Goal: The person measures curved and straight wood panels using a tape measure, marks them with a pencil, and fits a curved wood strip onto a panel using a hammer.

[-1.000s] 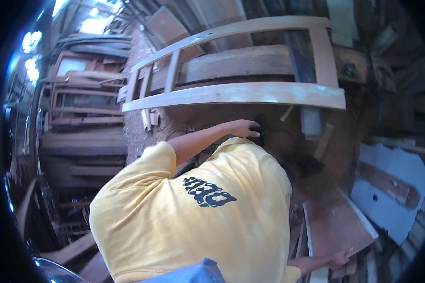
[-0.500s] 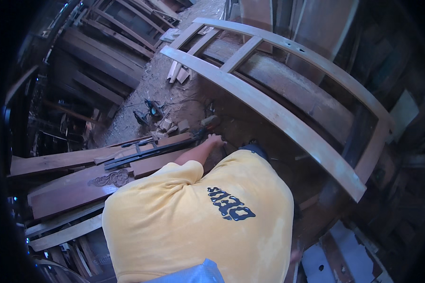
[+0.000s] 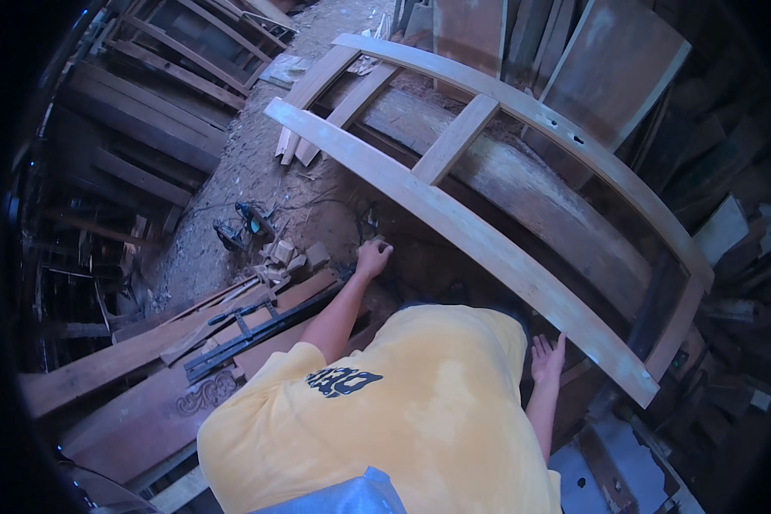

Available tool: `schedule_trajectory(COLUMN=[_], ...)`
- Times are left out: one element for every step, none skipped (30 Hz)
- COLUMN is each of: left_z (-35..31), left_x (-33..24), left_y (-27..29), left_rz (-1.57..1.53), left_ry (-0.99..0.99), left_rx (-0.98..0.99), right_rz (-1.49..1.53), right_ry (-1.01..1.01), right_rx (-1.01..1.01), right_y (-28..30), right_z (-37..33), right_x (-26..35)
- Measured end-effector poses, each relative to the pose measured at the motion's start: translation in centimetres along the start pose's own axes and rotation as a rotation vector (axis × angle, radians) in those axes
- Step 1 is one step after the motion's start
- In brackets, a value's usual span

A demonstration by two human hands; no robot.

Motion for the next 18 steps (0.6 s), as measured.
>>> schedule_trajectory(left_z=[0.5,1.1,1.8,3.0,4.0,5.2,6.5,7.9,9.0,10.1,11.6,13.1,15.3,17.5,19.5,21.3,23.0,24.8], left_x=[-2.3,-4.1,-4.9,-5.8,-7.2,-8.6,-10.3,-11.9,-13.9,-15.9,-18.2,-19.9,-21.3,-22.8,-24.3,-26.5,-28.8,-30.0], left_y=[2.1,4.4,5.8,7.0,8.9,10.3,11.6,13.0,14.6,16.0,17.2,18.2,19.0,19.5,19.7,20.2,20.3,20.6], left_rz=[-0.011,-0.027,-0.008,-0.014,0.015,0.048,0.046,0.051,0.029,0.004,0.046,0.089,0.098,0.129,0.16,0.17,0.207,0.246], left_ry=[-0.028,-0.046,-0.078,-0.079,-0.156,-0.232,-0.333,-0.33,-0.386,-0.444,-0.482,-0.513,-0.508,-0.546,-0.585,-0.597,-0.606,-0.607], left_rx=[-0.096,-0.205,-0.317,-0.32,-0.387,-0.449,-0.511,-0.507,-0.482,-0.453,-0.433,-0.417,-0.413,-0.363,-0.312,-0.302,-0.264,-0.227], right_rz=[0.098,0.188,0.219,0.227,0.265,0.306,0.361,0.364,0.38,0.397,0.366,0.368,0.433,0.499,0.552,0.57,0.574,0.573], right_ry=[-0.019,-0.043,-0.061,-0.065,-0.066,-0.071,-0.068,-0.074,-0.074,-0.07,-0.023,-0.033,-0.015,0.002,0.015,0.016,0.109,0.193], right_rx=[-0.039,-0.062,-0.062,-0.078,-0.099,-0.124,-0.143,-0.146,-0.137,-0.131,-0.1,-0.104,-0.125,-0.146,-0.206,-0.213,-0.238,-0.261], right_y=[-0.1,-1.1,-1.9,-2.7,-3.7,-4.5,-5.2,-6.2,-7.6,-8.7,-9.7,-10.8,-11.9,-13.1,-14.3,-15.2,-15.6,-16.6], right_z=[0.6,1.5,2.0,2.5,2.9,3.2,3.5,3.6,3.4,3.2,3.2,3.3,3.6,4.0,4.5,5.2,5.6,5.7], right_x=[-0.1,-0.1,-0.1,-0.3,-0.3,-0.8,-1.2,-1.5,-1.7,-2.1,-2.5,-3.0,-3.3,-3.4,-3.5,-3.5,-3.3,-3.2])
Point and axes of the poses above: each hand's wrist, its own z-axis towards the middle knuckle, its own y-axis out of the back of the hand, x = y × z, the point moved 4 cm from there along z, towards the middle knuckle, and after that the axes turned 8 degrees about x, right-handed, at the moved point
